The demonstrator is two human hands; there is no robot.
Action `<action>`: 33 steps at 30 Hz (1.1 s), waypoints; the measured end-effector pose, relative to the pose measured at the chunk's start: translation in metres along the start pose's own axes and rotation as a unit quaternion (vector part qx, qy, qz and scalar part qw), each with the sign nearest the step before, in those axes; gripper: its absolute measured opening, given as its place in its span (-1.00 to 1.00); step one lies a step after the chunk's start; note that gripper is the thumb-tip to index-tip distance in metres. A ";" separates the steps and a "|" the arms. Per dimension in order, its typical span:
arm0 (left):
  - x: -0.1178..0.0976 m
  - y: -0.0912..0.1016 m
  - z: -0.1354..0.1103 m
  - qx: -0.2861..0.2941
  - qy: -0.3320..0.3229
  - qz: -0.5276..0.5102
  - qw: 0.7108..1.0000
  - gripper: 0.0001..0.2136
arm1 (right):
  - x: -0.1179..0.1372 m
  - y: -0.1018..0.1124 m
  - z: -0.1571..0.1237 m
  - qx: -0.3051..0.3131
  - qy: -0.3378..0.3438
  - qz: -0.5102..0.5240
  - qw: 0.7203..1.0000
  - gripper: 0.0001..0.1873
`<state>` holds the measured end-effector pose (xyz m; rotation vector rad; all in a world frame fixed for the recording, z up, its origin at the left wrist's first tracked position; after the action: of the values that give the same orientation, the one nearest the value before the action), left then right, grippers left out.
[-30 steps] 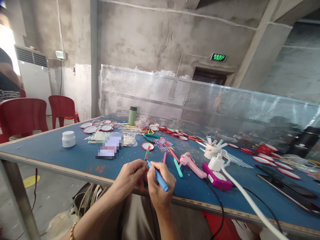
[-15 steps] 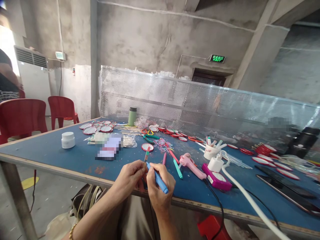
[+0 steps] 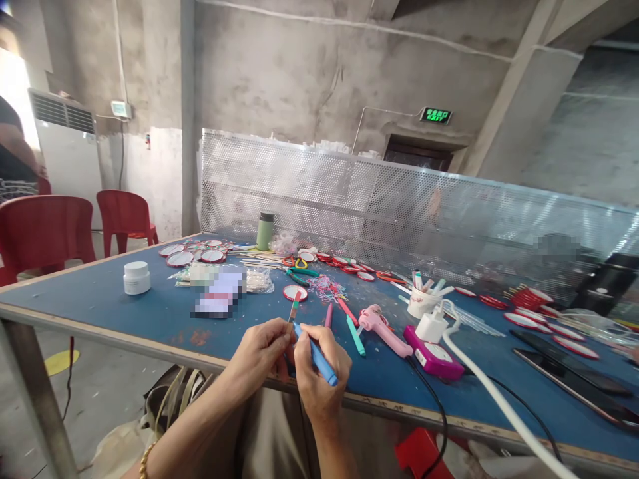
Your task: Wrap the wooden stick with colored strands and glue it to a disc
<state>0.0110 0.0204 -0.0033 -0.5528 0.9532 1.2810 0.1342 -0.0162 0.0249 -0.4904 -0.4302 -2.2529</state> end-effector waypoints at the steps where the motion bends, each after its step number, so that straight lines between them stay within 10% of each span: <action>1: 0.000 0.000 0.000 -0.002 -0.001 0.001 1.000 -0.82 | 0.001 0.000 0.000 0.003 0.004 0.001 1.000 -0.86; 33: -0.003 0.001 0.001 -0.005 0.002 0.022 1.000 -0.83 | 0.000 0.000 -0.001 0.007 -0.005 -0.006 1.000 -0.83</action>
<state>0.0100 0.0197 0.0002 -0.5449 0.9669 1.3246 0.1341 -0.0163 0.0242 -0.4928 -0.4554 -2.2585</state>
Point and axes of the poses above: each hand's wrist, its own z-axis towards the middle knuckle, its own y-axis out of the back of the hand, x = y × z, the point moved 4 cm from there along z, towards the middle knuckle, and after that the axes turned 12 degrees about -y, right-handed, at the moved point
